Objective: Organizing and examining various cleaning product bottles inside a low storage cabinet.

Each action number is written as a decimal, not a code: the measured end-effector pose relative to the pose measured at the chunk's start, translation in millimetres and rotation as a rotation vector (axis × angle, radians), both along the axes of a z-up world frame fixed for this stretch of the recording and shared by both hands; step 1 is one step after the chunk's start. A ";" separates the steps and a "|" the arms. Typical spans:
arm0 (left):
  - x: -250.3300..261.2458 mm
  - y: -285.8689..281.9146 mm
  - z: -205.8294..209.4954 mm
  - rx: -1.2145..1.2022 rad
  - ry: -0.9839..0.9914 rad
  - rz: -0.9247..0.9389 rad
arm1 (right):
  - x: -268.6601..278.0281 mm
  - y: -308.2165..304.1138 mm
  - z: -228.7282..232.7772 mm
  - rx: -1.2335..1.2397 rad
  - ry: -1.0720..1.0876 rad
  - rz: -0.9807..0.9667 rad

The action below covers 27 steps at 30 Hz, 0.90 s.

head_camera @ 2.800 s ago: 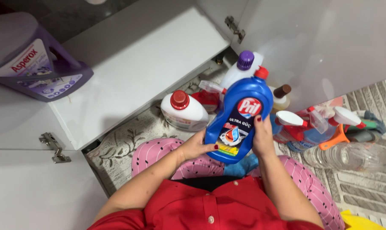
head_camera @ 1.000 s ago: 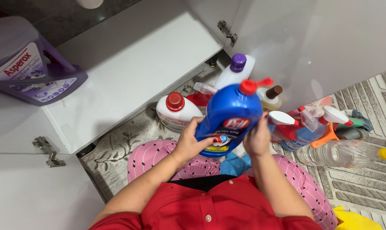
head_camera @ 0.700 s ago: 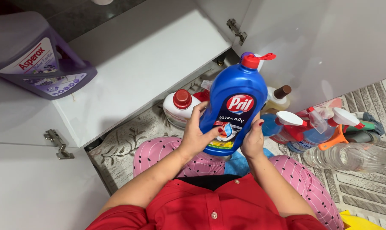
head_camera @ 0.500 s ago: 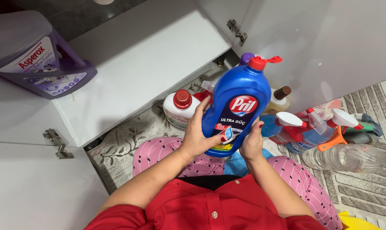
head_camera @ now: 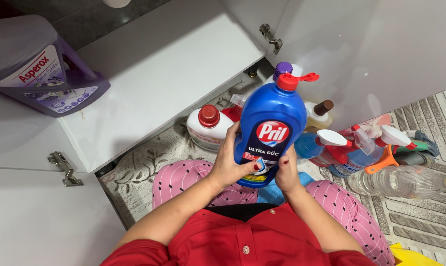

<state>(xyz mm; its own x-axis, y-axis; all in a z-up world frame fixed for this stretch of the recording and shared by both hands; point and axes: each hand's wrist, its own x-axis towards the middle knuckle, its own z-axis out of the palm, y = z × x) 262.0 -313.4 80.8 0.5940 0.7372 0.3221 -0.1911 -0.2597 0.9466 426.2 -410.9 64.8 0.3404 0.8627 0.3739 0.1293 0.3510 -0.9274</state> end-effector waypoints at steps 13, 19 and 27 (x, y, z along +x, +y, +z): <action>-1.3 0.5 23.5 -0.146 -0.082 0.000 | 10.2 -7.4 9.1 -0.190 -0.089 -0.095; -1.0 3.3 19.0 -0.152 -0.117 0.048 | -12.6 -5.3 47.8 -0.063 -0.171 -0.095; -5.0 3.3 36.2 0.056 -0.031 0.026 | -22.8 -11.3 44.4 -0.039 -0.281 -0.104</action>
<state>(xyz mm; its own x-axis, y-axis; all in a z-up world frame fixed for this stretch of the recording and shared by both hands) 257.0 -310.0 117.1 0.5641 0.7325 0.3810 -0.2125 -0.3170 0.9243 403.3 -422.2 109.2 0.3154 0.8444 0.4331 0.4164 0.2870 -0.8627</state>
